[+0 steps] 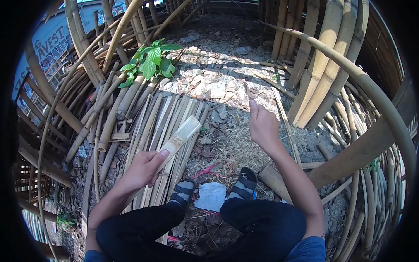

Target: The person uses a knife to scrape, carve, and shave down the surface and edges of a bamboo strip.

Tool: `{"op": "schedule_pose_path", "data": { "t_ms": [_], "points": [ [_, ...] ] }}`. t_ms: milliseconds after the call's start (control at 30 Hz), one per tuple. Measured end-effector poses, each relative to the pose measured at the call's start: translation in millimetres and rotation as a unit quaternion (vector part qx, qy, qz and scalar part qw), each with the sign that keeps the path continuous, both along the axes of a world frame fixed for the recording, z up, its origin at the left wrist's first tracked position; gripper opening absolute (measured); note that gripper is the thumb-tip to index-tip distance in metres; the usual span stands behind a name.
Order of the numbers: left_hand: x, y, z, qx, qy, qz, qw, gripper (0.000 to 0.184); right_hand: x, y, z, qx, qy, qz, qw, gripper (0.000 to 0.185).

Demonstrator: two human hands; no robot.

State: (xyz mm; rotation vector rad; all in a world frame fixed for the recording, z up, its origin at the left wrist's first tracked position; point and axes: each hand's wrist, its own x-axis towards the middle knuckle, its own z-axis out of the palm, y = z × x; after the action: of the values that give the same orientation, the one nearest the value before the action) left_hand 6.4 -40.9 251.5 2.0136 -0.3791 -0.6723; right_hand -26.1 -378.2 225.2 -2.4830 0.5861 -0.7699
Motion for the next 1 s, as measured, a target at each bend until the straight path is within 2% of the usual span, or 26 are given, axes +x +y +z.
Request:
{"op": "schedule_pose_path", "data": {
  "t_ms": [33,100,167,233,333,667,833,1000],
  "points": [
    [1.7,-0.1,-3.6,0.001,0.000,0.001,1.000,0.056,-0.3,2.3,-1.5,0.001,0.000,0.001,1.000,0.057],
    [5.9,-0.2,-14.0,-0.021,0.005,0.030,0.999,0.055,-6.4,17.2,-3.7,0.093,-0.020,0.100,0.990,0.054],
    [4.5,-4.5,-15.9,-0.014,-0.002,0.029,0.999,0.056,-21.5,49.7,2.6,0.040,-0.036,0.178,0.983,0.046],
    [2.3,-10.1,-11.2,0.023,-0.032,0.020,0.999,0.057,-29.3,69.5,0.9,-0.030,-0.050,0.302,0.952,0.038],
    [1.7,-13.5,-18.0,0.042,-0.066,0.026,0.997,0.058,-29.9,90.4,-16.0,-0.092,-0.058,0.367,0.924,0.034],
    [0.1,-15.0,-17.5,0.030,-0.094,0.021,0.995,0.058,-22.9,84.6,-29.7,-0.135,-0.054,0.352,0.924,0.037],
    [-1.4,-18.0,-10.3,0.026,-0.080,0.029,0.996,0.059,-22.0,81.9,-26.9,-0.233,-0.103,0.294,0.921,0.040],
    [2.4,-17.6,-11.1,0.014,-0.092,0.014,0.996,0.060,-19.4,80.2,-24.5,-0.266,-0.108,0.260,0.922,0.043]
  ]
}}
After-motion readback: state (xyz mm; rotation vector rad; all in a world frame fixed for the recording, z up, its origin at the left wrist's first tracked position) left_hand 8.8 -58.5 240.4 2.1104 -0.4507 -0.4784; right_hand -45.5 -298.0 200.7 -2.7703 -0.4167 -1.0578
